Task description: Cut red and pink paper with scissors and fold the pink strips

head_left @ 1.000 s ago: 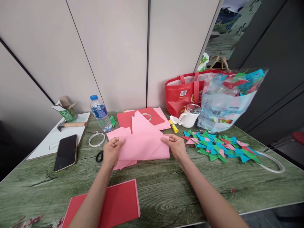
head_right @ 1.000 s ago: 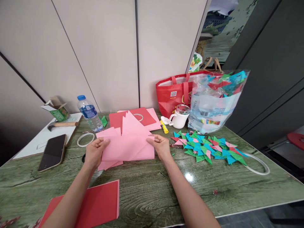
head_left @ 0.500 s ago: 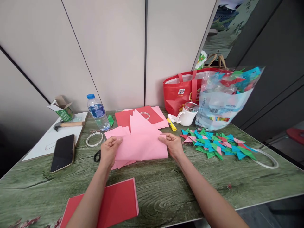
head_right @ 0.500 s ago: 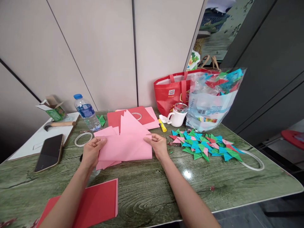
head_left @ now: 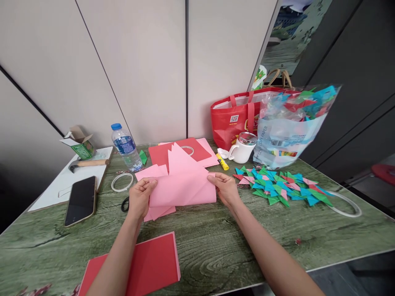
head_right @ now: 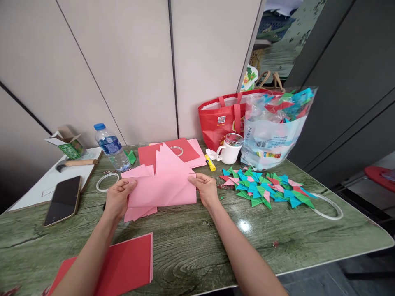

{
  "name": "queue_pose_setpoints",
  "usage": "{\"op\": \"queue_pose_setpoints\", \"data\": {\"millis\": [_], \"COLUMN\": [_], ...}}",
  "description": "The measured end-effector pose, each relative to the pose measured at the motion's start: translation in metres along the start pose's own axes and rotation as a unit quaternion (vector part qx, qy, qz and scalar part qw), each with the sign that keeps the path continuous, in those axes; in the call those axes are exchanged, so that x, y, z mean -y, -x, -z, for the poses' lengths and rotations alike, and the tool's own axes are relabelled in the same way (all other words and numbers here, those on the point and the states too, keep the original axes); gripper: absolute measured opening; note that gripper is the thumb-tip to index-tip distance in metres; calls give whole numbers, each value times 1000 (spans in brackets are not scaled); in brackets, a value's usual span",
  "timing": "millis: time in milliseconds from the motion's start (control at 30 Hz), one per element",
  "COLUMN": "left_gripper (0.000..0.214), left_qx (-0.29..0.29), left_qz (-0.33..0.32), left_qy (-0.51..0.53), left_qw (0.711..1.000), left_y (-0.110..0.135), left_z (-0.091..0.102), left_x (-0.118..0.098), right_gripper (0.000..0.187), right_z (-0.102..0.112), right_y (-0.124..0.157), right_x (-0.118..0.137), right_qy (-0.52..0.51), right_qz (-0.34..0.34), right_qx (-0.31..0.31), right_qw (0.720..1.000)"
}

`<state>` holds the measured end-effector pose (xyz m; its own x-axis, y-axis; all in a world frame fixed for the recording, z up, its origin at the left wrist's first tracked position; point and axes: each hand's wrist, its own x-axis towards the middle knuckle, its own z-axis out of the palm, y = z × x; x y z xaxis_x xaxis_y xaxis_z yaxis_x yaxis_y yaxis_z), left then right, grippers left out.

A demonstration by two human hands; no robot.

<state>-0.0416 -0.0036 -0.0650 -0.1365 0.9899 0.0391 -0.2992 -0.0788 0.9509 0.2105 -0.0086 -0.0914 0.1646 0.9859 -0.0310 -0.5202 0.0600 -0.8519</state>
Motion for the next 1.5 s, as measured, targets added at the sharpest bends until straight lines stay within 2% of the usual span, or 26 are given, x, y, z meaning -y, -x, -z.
{"op": "queue_pose_setpoints", "data": {"millis": [300, 567, 1100, 1500], "left_gripper": [24, 25, 21, 25], "left_qx": [1, 6, 27, 18], "left_qz": [3, -2, -24, -6], "left_qy": [17, -4, -46, -32], "left_qw": [1000, 1000, 998, 999], "left_y": [1, -1, -5, -1], "left_z": [0, 4, 11, 6], "left_x": [-4, -2, 4, 0], "right_gripper": [26, 27, 24, 26], "right_z": [1, 1, 3, 3], "right_y": [-1, 0, -2, -1], "right_x": [-1, -1, -1, 0], "right_qy": [16, 25, 26, 29], "right_qz": [0, -2, -14, -25], "right_qx": [-2, 10, -5, -13], "right_qw": [1000, 1000, 1000, 999]}}
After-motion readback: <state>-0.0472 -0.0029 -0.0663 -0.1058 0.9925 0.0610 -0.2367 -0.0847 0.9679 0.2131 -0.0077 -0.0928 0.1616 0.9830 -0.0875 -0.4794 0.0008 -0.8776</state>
